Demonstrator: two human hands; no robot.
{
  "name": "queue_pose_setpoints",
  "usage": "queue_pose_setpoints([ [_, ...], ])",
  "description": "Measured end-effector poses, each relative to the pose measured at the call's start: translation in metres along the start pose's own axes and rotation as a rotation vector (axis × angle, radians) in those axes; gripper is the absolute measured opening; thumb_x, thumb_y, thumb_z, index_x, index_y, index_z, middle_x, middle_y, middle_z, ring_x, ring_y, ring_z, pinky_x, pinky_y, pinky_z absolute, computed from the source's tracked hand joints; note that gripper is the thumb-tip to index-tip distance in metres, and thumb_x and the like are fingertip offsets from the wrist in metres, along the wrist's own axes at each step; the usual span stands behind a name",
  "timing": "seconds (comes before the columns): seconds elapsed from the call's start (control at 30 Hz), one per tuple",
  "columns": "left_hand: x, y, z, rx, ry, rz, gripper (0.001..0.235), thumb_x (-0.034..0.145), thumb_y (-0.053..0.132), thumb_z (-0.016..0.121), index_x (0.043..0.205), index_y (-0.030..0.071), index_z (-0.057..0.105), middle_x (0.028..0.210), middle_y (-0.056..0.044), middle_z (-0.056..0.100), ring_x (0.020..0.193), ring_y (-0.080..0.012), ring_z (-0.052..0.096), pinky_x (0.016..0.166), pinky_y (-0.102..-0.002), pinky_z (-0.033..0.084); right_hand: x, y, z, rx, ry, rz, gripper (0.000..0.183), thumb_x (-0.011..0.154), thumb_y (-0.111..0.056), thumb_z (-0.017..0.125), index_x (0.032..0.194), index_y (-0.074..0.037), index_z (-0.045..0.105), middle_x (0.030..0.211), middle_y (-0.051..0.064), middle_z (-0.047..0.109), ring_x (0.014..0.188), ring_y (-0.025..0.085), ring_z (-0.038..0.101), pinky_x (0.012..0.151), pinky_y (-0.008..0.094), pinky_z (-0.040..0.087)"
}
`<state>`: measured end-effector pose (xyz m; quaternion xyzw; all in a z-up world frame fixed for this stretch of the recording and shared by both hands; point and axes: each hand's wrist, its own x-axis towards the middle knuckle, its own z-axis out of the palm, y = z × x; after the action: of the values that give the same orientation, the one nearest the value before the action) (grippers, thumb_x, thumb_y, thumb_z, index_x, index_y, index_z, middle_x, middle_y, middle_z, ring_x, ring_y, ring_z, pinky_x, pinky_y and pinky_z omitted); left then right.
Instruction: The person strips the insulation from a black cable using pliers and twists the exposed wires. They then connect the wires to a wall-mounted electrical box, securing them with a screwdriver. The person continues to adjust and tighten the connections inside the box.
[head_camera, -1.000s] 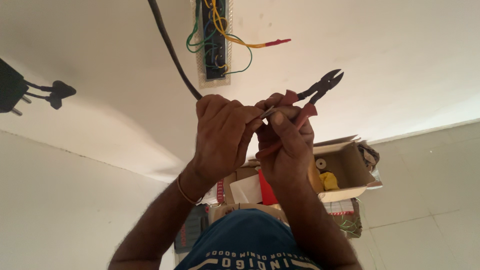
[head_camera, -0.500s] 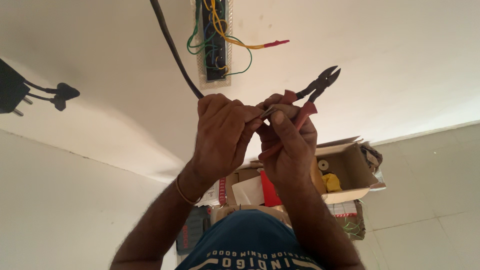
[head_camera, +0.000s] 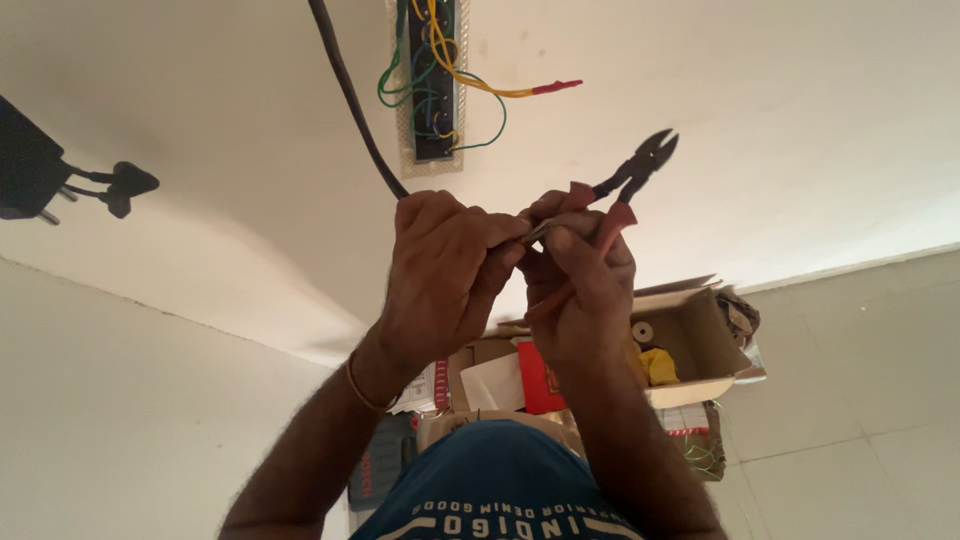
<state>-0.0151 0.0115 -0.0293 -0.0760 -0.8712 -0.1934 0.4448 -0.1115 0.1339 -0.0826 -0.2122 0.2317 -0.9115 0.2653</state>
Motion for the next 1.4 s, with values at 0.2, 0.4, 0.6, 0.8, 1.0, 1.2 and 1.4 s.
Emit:
queue_pose_setpoints([
  [0.2,-0.003,-0.002,0.0,-0.034,0.014,0.011,0.009,0.105,0.014,0.068,0.112,0.009,0.066,0.087,-0.002,0.068,0.08,-0.0203,0.053,0.091,-0.039,0.039,0.007,-0.003,-0.011,0.111,-0.049,0.148,0.01,0.093,-0.009,0.069,0.101,-0.002,0.069,0.12,0.014,0.063,0.114,0.029,0.064,0.097,0.045,0.057],
  [0.4,-0.006,-0.004,-0.002,-0.088,-0.013,0.007,0.01,0.103,0.013,0.068,0.112,0.008,0.068,0.072,0.003,0.061,0.075,-0.0181,0.052,0.09,-0.039,0.038,0.01,-0.003,-0.012,0.158,-0.115,0.196,0.011,0.093,-0.009,0.068,0.099,0.0,0.07,0.118,0.012,0.064,0.112,0.03,0.065,0.09,0.046,0.058],
  [0.6,-0.007,-0.006,-0.004,-0.13,0.004,-0.007,0.008,0.106,0.013,0.065,0.114,0.01,0.066,0.082,0.002,0.067,0.08,-0.0169,0.052,0.094,-0.038,0.037,0.008,-0.004,-0.004,0.056,-0.108,0.11,0.01,0.096,-0.006,0.064,0.099,0.002,0.068,0.116,0.019,0.063,0.102,0.033,0.067,0.071,0.045,0.061],
  [0.8,-0.007,-0.006,-0.005,-0.119,0.012,-0.055,0.008,0.105,0.014,0.064,0.112,0.009,0.067,0.09,-0.001,0.071,0.083,-0.019,0.051,0.094,-0.038,0.037,0.008,-0.004,0.007,0.028,-0.1,0.123,0.012,0.101,-0.004,0.058,0.105,0.004,0.067,0.117,0.019,0.062,0.094,0.031,0.068,0.067,0.042,0.061],
  [1.0,-0.013,-0.008,-0.009,-0.174,0.015,-0.083,0.012,0.105,0.014,0.063,0.116,0.009,0.065,0.086,0.001,0.067,0.083,-0.0187,0.053,0.098,-0.037,0.038,0.008,-0.006,0.016,-0.061,-0.137,0.04,0.013,0.103,0.001,0.056,0.108,0.006,0.067,0.12,0.019,0.061,0.1,0.027,0.067,0.069,0.04,0.059],
  [1.2,-0.02,-0.009,-0.013,-0.369,0.153,-0.132,0.013,0.113,0.015,0.057,0.123,0.006,0.06,0.095,-0.004,0.063,0.087,-0.0186,0.053,0.085,-0.03,0.046,0.017,-0.004,0.036,-0.06,-0.248,0.051,0.011,0.102,0.004,0.058,0.107,0.007,0.068,0.121,0.018,0.062,0.102,0.026,0.065,0.075,0.037,0.06],
  [1.4,-0.025,-0.01,-0.011,-0.898,0.198,-0.231,0.023,0.12,0.022,0.051,0.133,0.002,0.052,0.096,-0.003,0.056,0.08,-0.0091,0.053,0.073,-0.025,0.047,0.022,-0.002,0.056,-0.199,-0.276,-0.045,0.013,0.098,0.01,0.058,0.104,0.008,0.069,0.117,0.017,0.06,0.104,0.023,0.062,0.077,0.035,0.058],
])
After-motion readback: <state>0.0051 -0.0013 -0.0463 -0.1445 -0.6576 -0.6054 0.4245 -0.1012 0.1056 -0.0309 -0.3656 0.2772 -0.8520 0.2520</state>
